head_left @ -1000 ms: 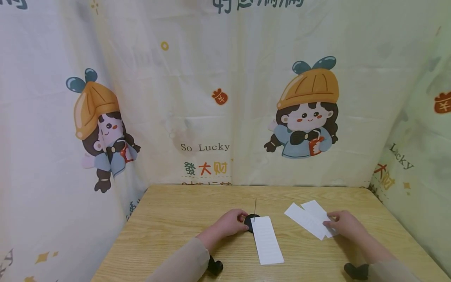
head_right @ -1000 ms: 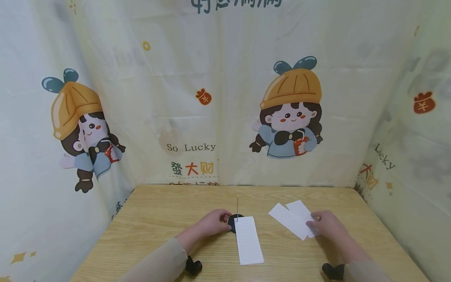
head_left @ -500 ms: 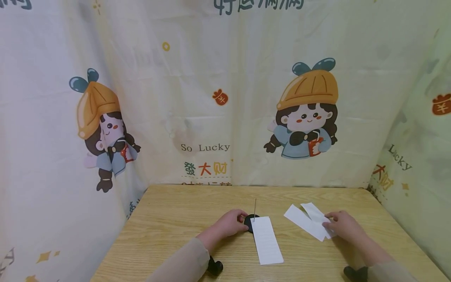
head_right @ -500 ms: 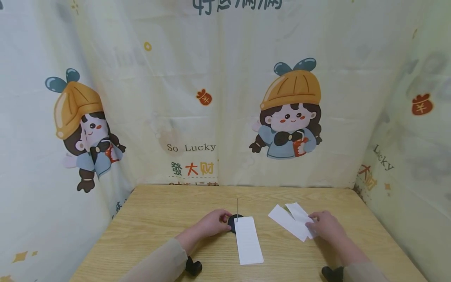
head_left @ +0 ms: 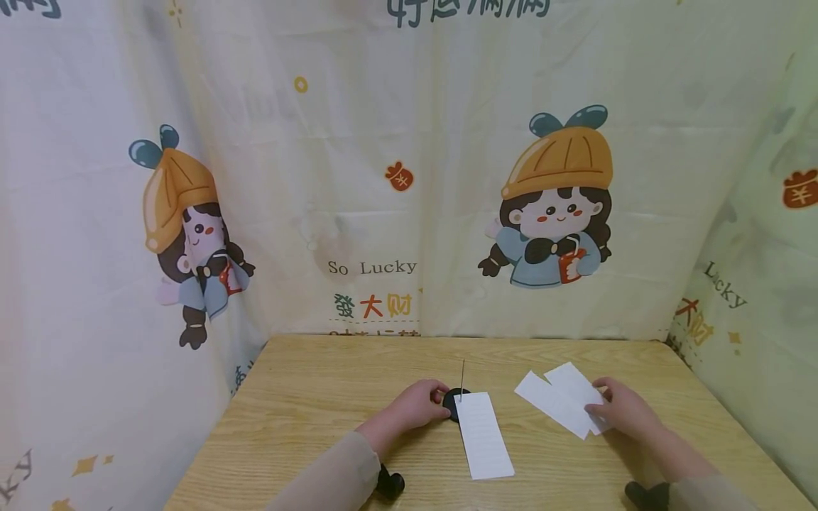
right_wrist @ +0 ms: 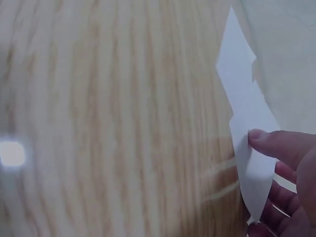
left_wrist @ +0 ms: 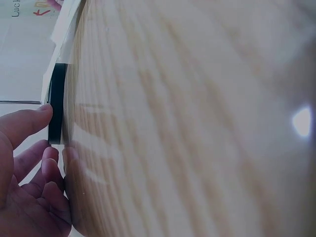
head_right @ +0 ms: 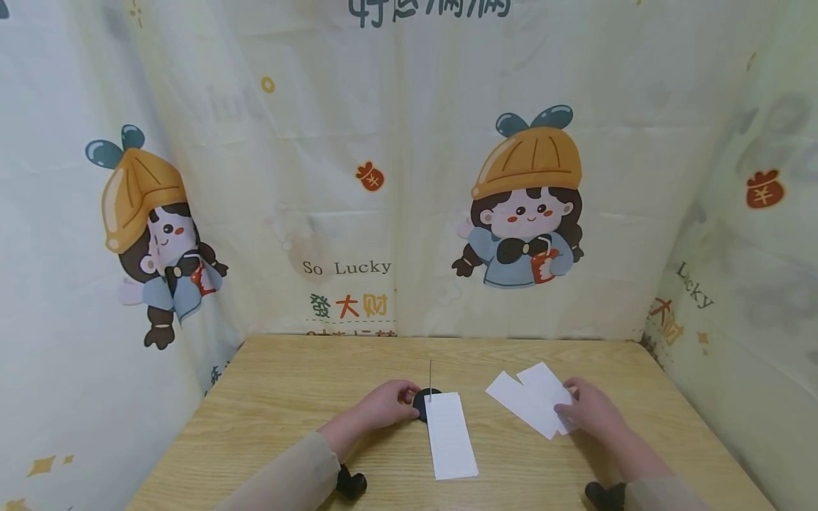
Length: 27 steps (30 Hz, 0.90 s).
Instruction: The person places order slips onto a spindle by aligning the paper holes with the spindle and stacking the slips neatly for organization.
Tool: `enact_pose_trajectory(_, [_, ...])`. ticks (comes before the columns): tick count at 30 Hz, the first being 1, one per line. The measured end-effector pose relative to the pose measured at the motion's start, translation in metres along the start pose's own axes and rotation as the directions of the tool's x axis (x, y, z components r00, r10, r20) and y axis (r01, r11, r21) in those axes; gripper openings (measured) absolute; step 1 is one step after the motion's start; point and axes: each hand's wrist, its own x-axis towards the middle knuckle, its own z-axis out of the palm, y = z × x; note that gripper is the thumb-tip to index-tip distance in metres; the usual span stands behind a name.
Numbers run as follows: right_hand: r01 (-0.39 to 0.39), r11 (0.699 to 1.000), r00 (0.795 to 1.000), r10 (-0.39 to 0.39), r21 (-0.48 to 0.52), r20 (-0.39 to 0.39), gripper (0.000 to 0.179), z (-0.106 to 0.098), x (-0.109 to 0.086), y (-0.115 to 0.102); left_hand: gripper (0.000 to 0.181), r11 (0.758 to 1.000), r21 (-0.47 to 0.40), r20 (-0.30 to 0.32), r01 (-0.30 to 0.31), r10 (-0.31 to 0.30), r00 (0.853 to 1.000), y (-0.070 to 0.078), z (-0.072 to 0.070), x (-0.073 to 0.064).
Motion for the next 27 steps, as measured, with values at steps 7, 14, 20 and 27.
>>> enact_pose_trajectory(7, [-0.003,0.998,1.0,0.003,0.061,0.006,0.044,-0.003,-0.001,0.007,0.037,1.0,0.003,-0.002,0.001,-0.001,1.0,0.001,0.001,0.001])
enact_pose_trajectory(14, [0.012,0.994,1.0,-0.009,0.11,-0.023,0.034,-0.006,-0.004,0.011,0.037,1.0,0.001,-0.007,0.008,-0.008,1.0,0.002,0.001,0.0])
enact_pose_trajectory(20, [0.015,0.991,0.999,-0.009,0.132,-0.047,0.031,-0.01,-0.007,0.012,0.038,1.0,0.005,-0.011,0.014,-0.014,1.0,0.001,0.002,0.0])
enact_pose_trajectory(27, [0.006,0.988,0.998,0.004,0.153,-0.062,0.031,-0.01,-0.009,0.013,0.038,1.0,0.005,-0.011,-0.005,0.005,1.0,0.0,0.002,0.001])
